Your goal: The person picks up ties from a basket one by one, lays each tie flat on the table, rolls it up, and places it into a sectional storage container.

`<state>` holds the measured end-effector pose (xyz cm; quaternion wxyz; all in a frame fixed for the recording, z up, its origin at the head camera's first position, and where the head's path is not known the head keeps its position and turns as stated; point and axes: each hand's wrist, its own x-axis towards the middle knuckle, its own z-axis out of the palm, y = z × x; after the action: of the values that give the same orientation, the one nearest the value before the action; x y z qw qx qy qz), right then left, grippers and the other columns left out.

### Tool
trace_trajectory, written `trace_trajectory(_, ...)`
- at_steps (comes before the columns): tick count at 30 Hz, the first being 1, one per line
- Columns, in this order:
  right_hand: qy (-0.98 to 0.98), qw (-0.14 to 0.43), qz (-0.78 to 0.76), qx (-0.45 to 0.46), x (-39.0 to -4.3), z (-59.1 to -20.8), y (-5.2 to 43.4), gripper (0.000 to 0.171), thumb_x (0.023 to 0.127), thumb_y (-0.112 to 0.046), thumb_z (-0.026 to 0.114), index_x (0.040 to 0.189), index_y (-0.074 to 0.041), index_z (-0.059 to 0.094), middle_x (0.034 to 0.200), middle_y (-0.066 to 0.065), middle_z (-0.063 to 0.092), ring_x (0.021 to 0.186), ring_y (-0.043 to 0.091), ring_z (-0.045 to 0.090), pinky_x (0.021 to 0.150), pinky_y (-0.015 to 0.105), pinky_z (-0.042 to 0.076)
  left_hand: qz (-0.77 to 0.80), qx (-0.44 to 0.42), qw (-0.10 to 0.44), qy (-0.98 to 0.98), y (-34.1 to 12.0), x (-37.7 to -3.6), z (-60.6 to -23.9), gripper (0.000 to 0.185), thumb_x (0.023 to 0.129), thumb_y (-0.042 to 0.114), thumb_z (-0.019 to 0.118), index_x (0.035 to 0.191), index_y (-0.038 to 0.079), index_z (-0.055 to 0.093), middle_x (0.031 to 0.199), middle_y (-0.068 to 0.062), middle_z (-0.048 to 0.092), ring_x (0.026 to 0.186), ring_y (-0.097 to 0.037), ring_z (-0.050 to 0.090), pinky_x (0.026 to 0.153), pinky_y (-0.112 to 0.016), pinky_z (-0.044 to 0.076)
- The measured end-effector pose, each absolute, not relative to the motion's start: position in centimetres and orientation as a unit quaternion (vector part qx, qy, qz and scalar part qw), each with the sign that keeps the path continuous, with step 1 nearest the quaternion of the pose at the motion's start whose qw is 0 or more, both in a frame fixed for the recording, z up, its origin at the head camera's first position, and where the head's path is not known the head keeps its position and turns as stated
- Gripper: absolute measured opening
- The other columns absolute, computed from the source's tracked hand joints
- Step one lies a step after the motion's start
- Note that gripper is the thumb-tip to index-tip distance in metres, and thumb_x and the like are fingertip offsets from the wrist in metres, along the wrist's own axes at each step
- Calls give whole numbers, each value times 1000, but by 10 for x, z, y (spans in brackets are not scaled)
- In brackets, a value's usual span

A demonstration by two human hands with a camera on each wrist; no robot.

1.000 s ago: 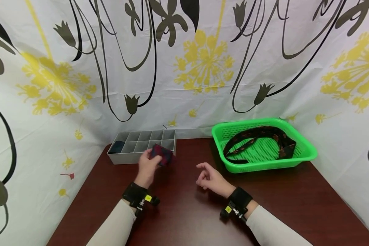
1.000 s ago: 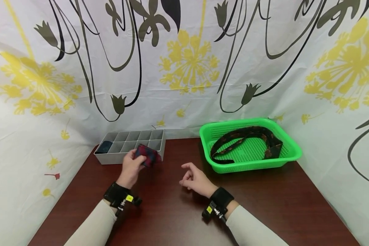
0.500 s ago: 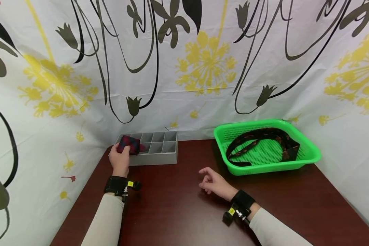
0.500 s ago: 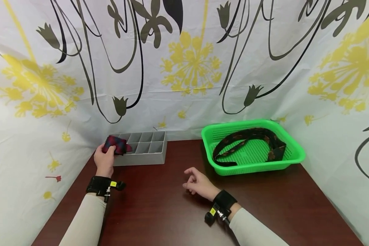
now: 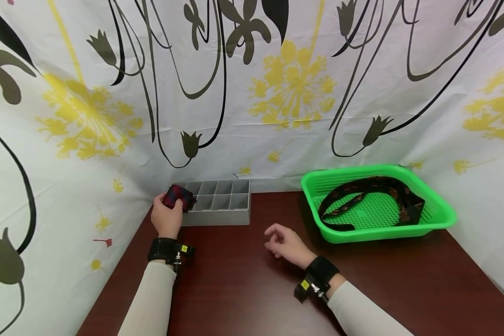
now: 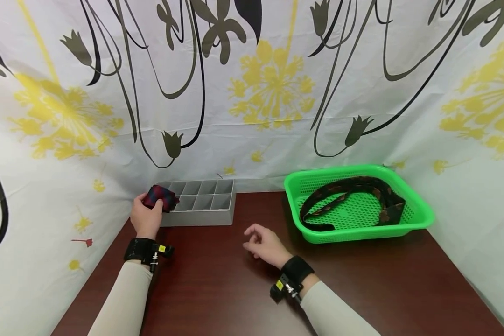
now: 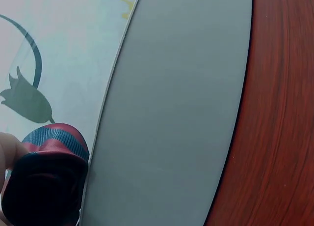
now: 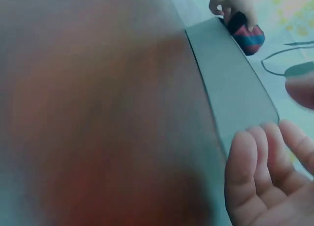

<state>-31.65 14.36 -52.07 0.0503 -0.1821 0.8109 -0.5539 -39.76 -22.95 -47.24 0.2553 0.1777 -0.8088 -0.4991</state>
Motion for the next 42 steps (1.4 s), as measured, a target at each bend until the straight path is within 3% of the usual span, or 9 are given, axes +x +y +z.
trace_trajectory(3, 841, -37, -517, -152, -331, -511, 121, 31, 94, -11, 76, 124, -4, 68, 95, 6, 70, 81, 17, 70, 75, 31, 59, -499, 177, 256, -809, -228, -398, -474, 61, 99, 32, 69, 152, 9, 49, 145, -26, 58, 127, -44, 54, 107, -60, 45)
trace_trajectory(7, 855, -123, -474, -169, -351, -503, 90, 48, 94, -11, 77, 140, -4, 64, 139, 15, 64, 121, 27, 68, 98, 40, 59, -486, 176, 255, -817, -226, -401, -478, 61, 99, 35, 70, 151, 9, 51, 143, -27, 60, 126, -44, 54, 106, -60, 45)
trace_trajectory(11, 869, -105, -428, -225, -361, -506, 69, 61, 99, -11, 72, 155, 2, 49, 165, 22, 42, 146, 37, 52, 111, 49, 53, -462, 169, 258, -832, -223, -403, -481, 60, 98, 36, 71, 148, 7, 53, 140, -27, 63, 125, -45, 55, 106, -60, 43)
trace_trajectory(17, 885, -82, -392, -238, -361, -508, 61, 64, 101, -12, 71, 157, 4, 45, 171, 20, 36, 159, 37, 34, 121, 51, 42, -429, 160, 270, -847, -220, -407, -484, 59, 97, 35, 69, 145, 4, 55, 135, -29, 65, 124, -48, 55, 106, -62, 40)
trace_trajectory(26, 888, -78, -389, -232, -360, -508, 61, 66, 100, -12, 71, 158, 3, 43, 172, 19, 34, 159, 36, 34, 121, 49, 43, -358, 150, 284, -877, -217, -412, -493, 50, 94, 32, 73, 134, 4, 63, 125, -27, 70, 124, -51, 52, 97, -70, 38)
trace_trajectory(30, 886, -80, -391, -237, -360, -507, 59, 67, 100, -11, 72, 158, 4, 43, 172, 19, 33, 159, 36, 35, 119, 49, 45, -323, 146, 280, -892, -215, -412, -491, 49, 94, 33, 74, 133, 5, 65, 128, -25, 70, 123, -51, 49, 91, -69, 37)
trace_trajectory(35, 885, -88, -392, -233, -360, -507, 59, 68, 97, -7, 74, 157, 5, 45, 171, 20, 35, 157, 37, 38, 117, 50, 48, -265, 135, 244, -923, -212, -409, -489, 49, 100, 41, 66, 131, 3, 68, 132, -27, 62, 125, -54, 46, 90, -71, 40)
trace_trajectory(42, 885, -81, -398, -226, -359, -509, 59, 68, 97, -7, 74, 158, 4, 44, 172, 18, 35, 158, 36, 36, 118, 49, 46, -267, 116, 231, -928, -209, -405, -490, 42, 107, 32, 52, 126, 1, 74, 132, -29, 57, 126, -55, 43, 89, -71, 39)
